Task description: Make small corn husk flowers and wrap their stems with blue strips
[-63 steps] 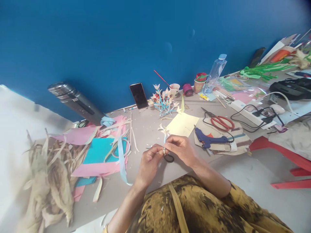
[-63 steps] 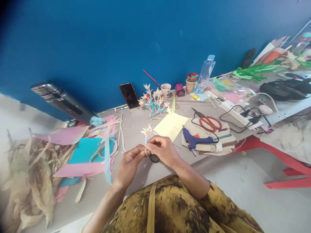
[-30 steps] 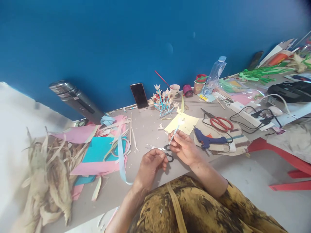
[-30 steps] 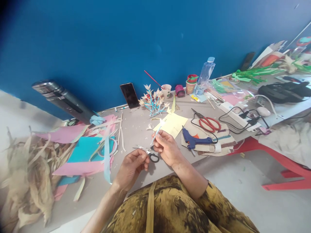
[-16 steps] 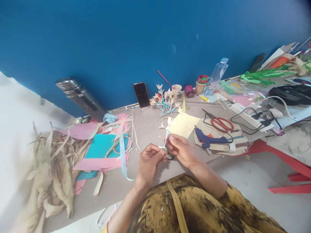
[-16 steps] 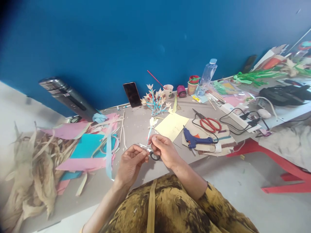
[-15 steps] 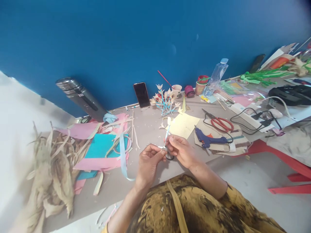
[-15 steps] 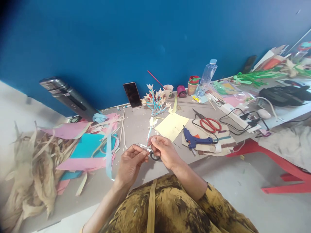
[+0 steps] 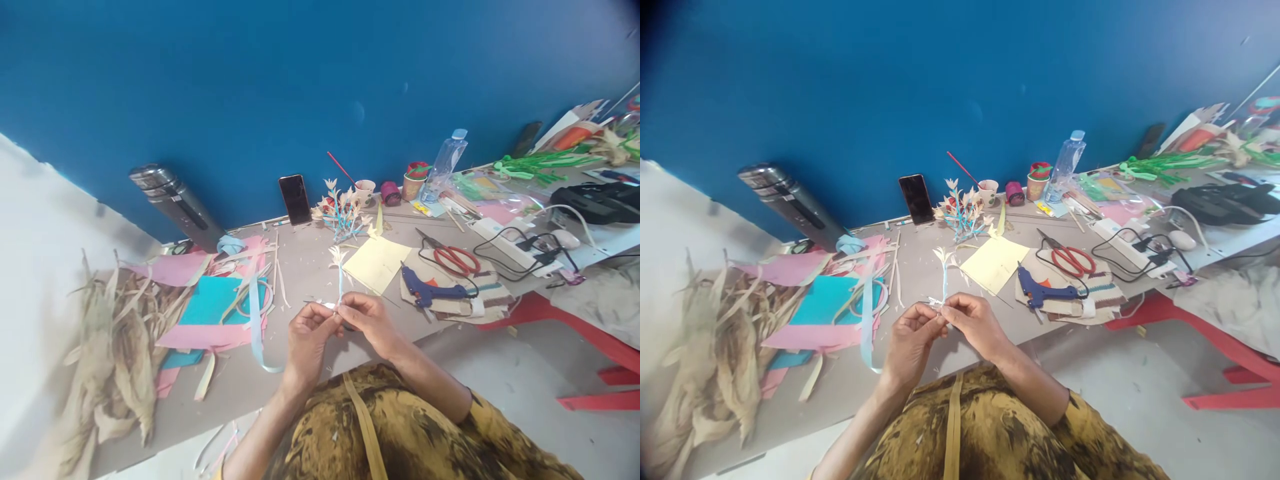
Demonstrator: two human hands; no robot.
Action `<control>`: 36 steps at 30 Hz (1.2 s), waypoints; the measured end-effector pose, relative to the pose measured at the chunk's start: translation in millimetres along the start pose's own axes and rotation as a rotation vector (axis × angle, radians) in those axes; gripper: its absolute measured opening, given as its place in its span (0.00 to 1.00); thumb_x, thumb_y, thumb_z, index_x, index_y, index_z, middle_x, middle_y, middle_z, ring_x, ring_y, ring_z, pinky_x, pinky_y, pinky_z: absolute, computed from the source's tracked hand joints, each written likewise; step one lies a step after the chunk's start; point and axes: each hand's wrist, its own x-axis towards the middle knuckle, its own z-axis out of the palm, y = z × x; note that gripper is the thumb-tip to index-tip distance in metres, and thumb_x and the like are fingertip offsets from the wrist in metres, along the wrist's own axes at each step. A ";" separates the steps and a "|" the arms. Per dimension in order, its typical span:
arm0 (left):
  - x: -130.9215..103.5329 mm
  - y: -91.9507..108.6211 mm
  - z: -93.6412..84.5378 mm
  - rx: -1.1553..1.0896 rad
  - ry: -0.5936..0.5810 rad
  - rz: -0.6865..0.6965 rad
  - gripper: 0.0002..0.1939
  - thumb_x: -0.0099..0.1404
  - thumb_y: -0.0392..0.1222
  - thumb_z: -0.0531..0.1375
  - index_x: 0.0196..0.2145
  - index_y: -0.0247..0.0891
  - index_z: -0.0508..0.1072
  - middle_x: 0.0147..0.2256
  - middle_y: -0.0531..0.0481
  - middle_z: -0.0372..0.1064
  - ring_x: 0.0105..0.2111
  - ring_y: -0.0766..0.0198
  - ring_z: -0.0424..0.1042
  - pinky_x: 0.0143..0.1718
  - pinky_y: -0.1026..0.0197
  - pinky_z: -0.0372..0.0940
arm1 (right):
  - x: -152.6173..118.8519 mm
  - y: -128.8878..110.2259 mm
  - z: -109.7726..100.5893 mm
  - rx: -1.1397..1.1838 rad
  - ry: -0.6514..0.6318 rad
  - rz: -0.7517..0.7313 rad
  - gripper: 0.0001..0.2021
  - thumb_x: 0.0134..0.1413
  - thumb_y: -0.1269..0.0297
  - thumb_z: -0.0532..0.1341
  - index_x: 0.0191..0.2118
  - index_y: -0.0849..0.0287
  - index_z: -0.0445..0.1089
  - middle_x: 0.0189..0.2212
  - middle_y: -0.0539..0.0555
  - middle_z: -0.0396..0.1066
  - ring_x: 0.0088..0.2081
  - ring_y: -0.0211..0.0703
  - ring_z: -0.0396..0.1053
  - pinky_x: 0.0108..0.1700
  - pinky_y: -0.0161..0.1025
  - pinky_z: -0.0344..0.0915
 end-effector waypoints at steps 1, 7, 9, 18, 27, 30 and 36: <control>-0.3 0.4 0.7 0.002 -0.004 -0.016 0.13 0.52 0.42 0.73 0.25 0.35 0.72 0.21 0.53 0.71 0.23 0.67 0.70 0.31 0.64 0.64 | -0.6 -0.2 0.0 0.002 0.004 -0.003 0.16 0.56 0.51 0.66 0.30 0.59 0.72 0.20 0.46 0.66 0.24 0.35 0.61 0.28 0.34 0.57; 0.4 -0.6 -3.9 0.002 -0.042 -0.106 0.13 0.56 0.47 0.70 0.28 0.35 0.74 0.28 0.47 0.75 0.26 0.65 0.70 0.31 0.62 0.66 | 7.1 -4.9 -9.4 -0.051 0.144 0.007 0.17 0.56 0.49 0.66 0.31 0.61 0.72 0.25 0.50 0.72 0.21 0.32 0.61 0.22 0.31 0.55; 1.2 -1.2 -11.4 0.011 -0.004 -0.104 0.13 0.55 0.46 0.70 0.28 0.35 0.74 0.26 0.50 0.73 0.25 0.67 0.69 0.30 0.64 0.65 | 12.6 -7.9 -13.6 -0.073 0.148 0.029 0.17 0.56 0.49 0.66 0.33 0.60 0.72 0.28 0.52 0.75 0.20 0.32 0.62 0.20 0.30 0.54; -4.9 1.3 -57.4 0.022 0.051 -0.210 0.17 0.48 0.46 0.74 0.33 0.33 0.78 0.27 0.44 0.77 0.26 0.62 0.72 0.33 0.57 0.68 | 60.2 -5.7 -17.5 -0.407 0.190 0.066 0.08 0.52 0.61 0.63 0.35 0.59 0.74 0.20 0.47 0.72 0.19 0.34 0.63 0.23 0.32 0.60; -17.4 11.8 -84.9 -0.201 0.094 -0.095 0.17 0.63 0.52 0.63 0.26 0.38 0.67 0.13 0.54 0.61 0.15 0.69 0.55 0.19 0.68 0.50 | 106.7 4.9 9.2 -0.905 0.234 0.054 0.08 0.53 0.68 0.58 0.31 0.58 0.75 0.22 0.49 0.75 0.25 0.39 0.73 0.30 0.32 0.62; -23.1 18.4 -92.4 -0.171 0.076 -0.093 0.19 0.65 0.53 0.61 0.24 0.38 0.66 0.10 0.54 0.58 0.14 0.70 0.53 0.18 0.67 0.50 | 113.3 11.9 13.4 -1.021 0.240 0.050 0.08 0.52 0.70 0.59 0.30 0.58 0.77 0.27 0.53 0.78 0.30 0.41 0.74 0.32 0.33 0.60; -30.2 32.8 -92.6 0.069 0.107 -0.062 0.16 0.54 0.51 0.70 0.27 0.34 0.77 0.21 0.46 0.74 0.14 0.70 0.62 0.19 0.66 0.57 | 119.2 22.1 17.7 -1.196 0.242 0.073 0.07 0.54 0.69 0.60 0.31 0.57 0.78 0.31 0.55 0.80 0.34 0.44 0.74 0.33 0.35 0.55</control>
